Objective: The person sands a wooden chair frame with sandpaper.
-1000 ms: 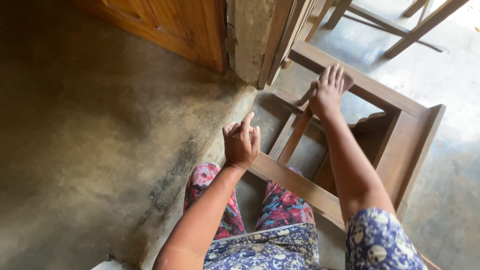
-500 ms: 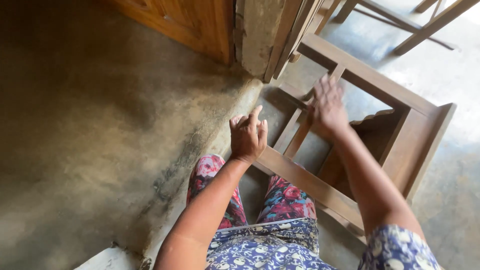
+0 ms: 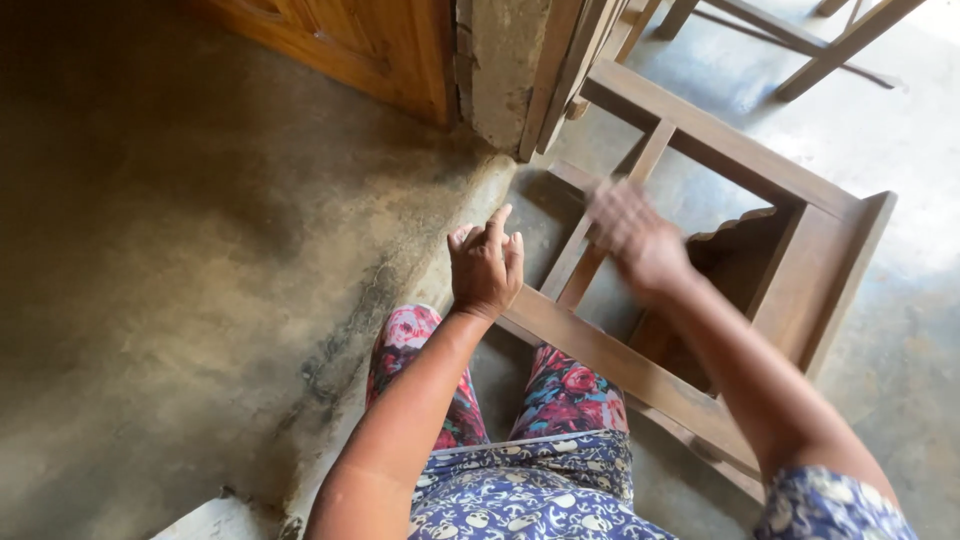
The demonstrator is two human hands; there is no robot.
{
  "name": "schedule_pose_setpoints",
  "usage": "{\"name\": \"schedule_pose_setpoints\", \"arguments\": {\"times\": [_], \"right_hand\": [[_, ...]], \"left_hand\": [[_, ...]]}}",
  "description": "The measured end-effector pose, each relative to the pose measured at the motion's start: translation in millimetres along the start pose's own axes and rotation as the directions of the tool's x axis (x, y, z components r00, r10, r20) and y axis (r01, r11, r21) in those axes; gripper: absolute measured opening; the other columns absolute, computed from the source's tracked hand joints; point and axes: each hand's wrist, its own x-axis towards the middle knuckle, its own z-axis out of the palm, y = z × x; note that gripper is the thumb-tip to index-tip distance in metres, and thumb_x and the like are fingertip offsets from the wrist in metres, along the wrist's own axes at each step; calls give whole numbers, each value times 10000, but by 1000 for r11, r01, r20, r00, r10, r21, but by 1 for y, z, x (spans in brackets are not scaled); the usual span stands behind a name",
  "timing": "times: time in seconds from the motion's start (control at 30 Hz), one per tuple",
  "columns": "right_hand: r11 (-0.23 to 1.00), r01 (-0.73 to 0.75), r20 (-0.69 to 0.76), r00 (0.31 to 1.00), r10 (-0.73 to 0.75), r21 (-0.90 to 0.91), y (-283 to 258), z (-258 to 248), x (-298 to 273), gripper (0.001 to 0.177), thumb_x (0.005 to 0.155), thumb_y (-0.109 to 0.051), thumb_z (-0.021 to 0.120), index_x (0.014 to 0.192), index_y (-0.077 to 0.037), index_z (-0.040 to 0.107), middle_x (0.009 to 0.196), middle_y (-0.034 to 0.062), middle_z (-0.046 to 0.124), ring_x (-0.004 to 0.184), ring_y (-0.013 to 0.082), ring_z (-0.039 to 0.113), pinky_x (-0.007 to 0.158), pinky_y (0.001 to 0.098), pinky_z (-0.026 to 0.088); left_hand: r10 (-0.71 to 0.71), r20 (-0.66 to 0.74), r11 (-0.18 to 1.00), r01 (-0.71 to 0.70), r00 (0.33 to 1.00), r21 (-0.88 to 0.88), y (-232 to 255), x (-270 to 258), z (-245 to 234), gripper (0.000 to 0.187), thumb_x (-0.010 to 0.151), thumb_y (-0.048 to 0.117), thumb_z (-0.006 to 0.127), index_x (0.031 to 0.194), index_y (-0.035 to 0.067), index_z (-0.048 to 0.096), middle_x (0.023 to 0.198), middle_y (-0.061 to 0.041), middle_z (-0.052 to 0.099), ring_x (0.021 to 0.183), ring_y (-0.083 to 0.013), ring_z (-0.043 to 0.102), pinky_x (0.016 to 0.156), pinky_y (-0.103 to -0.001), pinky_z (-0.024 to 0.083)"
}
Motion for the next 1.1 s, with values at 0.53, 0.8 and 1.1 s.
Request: {"name": "schedule_pose_setpoints", "arguments": {"times": [0.53, 0.8, 1.1], "right_hand": [[988, -147, -30, 988, 149, 43, 41, 2, -4, 673, 912, -164, 555, 1571, -45, 489, 1680, 209, 380, 1533, 464, 320, 1230, 613, 204], [836, -536, -78, 844, 531, -114, 29, 36, 16, 700, 956, -175, 665, 1606, 5, 474, 1676, 226, 356, 1470, 555, 321, 1108, 710, 375], [992, -69, 56, 996, 64, 106, -102, -18, -10, 765, 829, -260, 591, 1579, -159, 472, 1691, 50, 401, 1579, 285, 328, 1262, 442, 209]], "left_hand": [[7, -3, 1000, -7, 1000, -24, 4, 5, -2, 430, 980, 283, 563, 1359, 91, 633, 736, 32, 703, 732, -172, 691, 1001, -419, 451], [33, -21, 999, -33, 999, 2, 2, 4, -7, 424, 985, 282, 558, 1352, 85, 638, 729, 31, 700, 734, -176, 698, 990, -408, 465], [39, -26, 999, -40, 999, -36, 1, 5, 0, 428, 986, 281, 559, 1359, 88, 642, 709, 44, 691, 731, -169, 693, 998, -397, 459]]}}
